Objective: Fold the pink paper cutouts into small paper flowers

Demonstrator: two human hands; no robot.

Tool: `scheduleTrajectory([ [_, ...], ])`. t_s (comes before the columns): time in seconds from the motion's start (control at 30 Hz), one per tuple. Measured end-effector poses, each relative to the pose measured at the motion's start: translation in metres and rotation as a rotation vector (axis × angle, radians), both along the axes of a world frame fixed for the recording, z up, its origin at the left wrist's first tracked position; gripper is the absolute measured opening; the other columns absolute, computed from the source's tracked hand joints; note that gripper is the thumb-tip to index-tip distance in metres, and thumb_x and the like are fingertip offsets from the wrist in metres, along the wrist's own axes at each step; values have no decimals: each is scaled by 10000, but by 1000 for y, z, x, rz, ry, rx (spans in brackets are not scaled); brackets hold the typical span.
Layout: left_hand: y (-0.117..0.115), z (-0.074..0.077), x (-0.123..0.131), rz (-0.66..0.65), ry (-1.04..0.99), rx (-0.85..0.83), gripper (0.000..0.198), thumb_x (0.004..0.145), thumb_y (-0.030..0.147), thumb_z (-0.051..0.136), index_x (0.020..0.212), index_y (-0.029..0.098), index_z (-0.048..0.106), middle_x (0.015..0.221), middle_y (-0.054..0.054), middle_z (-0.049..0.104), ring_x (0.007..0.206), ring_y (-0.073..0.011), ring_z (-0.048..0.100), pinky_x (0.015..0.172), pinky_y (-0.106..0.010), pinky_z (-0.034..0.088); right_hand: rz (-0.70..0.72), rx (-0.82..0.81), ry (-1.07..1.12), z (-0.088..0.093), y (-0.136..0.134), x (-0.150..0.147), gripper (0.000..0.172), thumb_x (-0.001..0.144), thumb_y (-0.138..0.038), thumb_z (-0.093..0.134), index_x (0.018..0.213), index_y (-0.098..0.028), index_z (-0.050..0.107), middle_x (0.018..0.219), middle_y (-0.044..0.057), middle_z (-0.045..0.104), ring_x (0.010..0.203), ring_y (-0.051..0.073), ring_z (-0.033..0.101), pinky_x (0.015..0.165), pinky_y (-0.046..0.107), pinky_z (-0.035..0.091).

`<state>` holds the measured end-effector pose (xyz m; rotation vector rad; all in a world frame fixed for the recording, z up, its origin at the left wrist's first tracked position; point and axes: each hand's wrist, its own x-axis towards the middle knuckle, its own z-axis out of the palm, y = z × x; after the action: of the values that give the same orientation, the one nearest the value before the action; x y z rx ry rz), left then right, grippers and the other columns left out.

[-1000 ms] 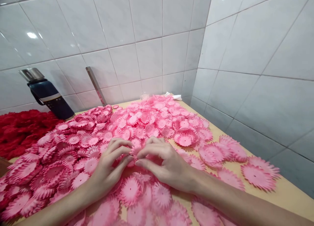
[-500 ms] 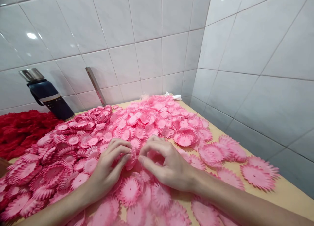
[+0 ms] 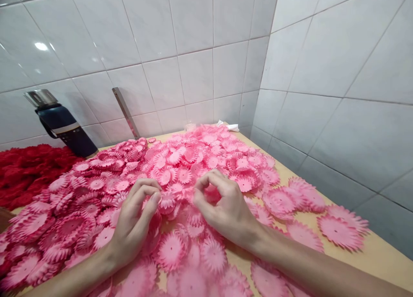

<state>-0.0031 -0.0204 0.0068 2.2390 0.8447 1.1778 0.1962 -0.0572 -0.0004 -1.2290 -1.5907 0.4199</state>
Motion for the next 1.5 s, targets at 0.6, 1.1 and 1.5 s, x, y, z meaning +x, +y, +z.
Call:
scheduleTrajectory([
  [0.6, 3, -6, 0, -125, 82, 17, 228, 889, 52, 467, 946, 219, 612, 900, -27, 620, 862, -167, 556, 766, -309, 448, 326, 184, -219, -6, -3, 1, 134, 823, -66, 543, 874, -187, 570, 830, 33, 643, 862, 201, 583, 769, 391, 448],
  [1.1, 3, -4, 3, -24, 121, 67, 54, 864, 186, 617, 840, 180, 665, 739, -29, 646, 791, -184, 525, 726, -317, 442, 375, 290, -209, -3, -5, 1, 128, 830, -77, 571, 919, -169, 572, 946, 63, 691, 956, 207, 595, 825, 388, 441],
  [1.5, 0, -6, 1, -126, 54, 48, 134, 874, 104, 564, 754, 159, 586, 771, -58, 622, 859, -187, 539, 746, -312, 451, 236, 182, -309, -7, -2, 1, 108, 925, -152, 516, 843, -192, 574, 773, 12, 636, 822, 194, 557, 768, 410, 331],
])
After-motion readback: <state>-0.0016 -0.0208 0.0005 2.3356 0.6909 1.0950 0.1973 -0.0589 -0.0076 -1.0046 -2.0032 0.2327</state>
